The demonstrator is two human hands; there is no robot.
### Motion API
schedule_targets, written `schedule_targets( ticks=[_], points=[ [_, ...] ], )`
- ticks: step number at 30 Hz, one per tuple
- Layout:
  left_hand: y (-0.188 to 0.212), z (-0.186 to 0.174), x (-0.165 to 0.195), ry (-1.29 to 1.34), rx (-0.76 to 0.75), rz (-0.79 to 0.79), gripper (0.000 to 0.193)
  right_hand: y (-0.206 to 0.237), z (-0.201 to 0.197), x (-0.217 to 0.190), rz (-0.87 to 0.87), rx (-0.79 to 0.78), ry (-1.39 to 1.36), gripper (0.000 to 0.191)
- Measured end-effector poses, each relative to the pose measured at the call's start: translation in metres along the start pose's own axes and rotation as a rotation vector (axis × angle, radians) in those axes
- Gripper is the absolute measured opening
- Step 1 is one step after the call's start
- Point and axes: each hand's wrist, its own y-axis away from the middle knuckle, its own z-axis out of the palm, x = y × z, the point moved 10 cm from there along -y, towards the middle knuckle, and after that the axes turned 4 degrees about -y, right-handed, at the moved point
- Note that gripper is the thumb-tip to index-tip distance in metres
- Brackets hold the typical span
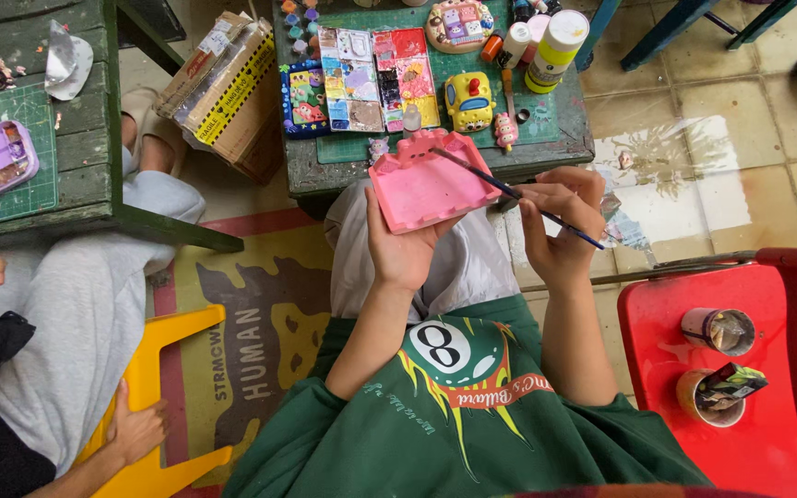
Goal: The person sits on the floor at a low table and paints small plaster figurines with a paintbrush, dipping the brush in paint and coating the figurines and a pink tray-shaped piece. They turn the pieces while painting, set finished ones on the table, and reach for other items near the end.
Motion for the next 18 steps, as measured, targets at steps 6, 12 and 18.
schedule_targets(
  ticks=[6, 12, 18],
  points=[
    [0.003, 0.004, -0.001, 0.017, -0.019, -0.001, 0.079, 0.002, 0.024, -0.012, -0.111, -0.09, 0.01, 0.015],
    [0.001, 0.0, 0.003, 0.019, -0.001, 0.009, 0.078, 0.001, -0.001, 0.005, -0.017, 0.045, -0.019, 0.015],
    [0.003, 0.003, -0.002, 0.031, -0.03, -0.015, 0.078, 0.009, 0.013, 0.003, -0.079, -0.013, -0.003, 0.015]
  ],
)
